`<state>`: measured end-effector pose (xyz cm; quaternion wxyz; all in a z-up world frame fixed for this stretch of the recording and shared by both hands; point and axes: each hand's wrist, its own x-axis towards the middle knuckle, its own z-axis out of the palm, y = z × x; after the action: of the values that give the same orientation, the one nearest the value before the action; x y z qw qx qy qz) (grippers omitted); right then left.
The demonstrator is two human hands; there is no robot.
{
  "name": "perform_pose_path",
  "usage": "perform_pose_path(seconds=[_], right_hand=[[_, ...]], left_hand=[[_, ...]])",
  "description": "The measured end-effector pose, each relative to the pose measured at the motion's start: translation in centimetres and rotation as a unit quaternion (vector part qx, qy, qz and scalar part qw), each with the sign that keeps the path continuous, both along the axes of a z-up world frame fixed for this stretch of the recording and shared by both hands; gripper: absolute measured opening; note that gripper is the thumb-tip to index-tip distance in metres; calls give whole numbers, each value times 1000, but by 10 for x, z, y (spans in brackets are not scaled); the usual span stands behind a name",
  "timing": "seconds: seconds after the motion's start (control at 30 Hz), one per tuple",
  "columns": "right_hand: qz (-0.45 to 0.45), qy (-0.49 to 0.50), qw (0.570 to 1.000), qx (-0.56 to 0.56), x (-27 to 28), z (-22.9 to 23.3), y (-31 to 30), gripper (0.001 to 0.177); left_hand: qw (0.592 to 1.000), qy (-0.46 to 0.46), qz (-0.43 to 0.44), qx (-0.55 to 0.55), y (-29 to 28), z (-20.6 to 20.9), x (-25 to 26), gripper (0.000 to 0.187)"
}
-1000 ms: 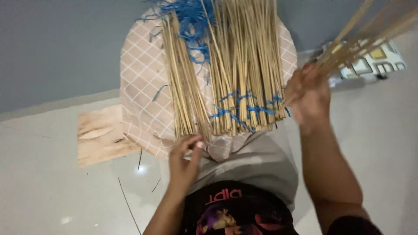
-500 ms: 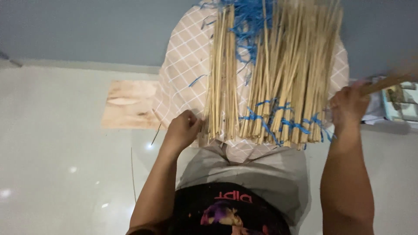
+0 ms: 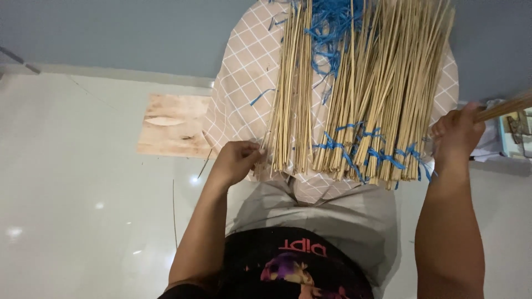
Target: Tying bundles of thin bamboo sticks together using blue plastic string
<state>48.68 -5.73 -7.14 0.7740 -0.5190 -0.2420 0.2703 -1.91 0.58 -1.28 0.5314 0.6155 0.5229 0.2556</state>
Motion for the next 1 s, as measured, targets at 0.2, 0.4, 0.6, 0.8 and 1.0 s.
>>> perform_pose_path(seconds=[0.2,0.4,0.6,0.8,1.0], right_hand=[[-9,28,1000,0,5,-2,4,30],[-33,-14,996,-80,-4,51,-11,44],[136,-58,988,45,-139,85,-80,16],[217,75,972,-50,-215,-30,-63,41],[311,-23,948,64,-247,16,-51,28]], left_hand=[[996,27,80,39,-16,24,-12,29],[984,-117,109,81,-24,24,-12,21],[927,-344,-61,134,-62,12,52,11],[928,-304,-77,201,-104,32,89,14],[951,-269,-41,146,-98,16,81,18]])
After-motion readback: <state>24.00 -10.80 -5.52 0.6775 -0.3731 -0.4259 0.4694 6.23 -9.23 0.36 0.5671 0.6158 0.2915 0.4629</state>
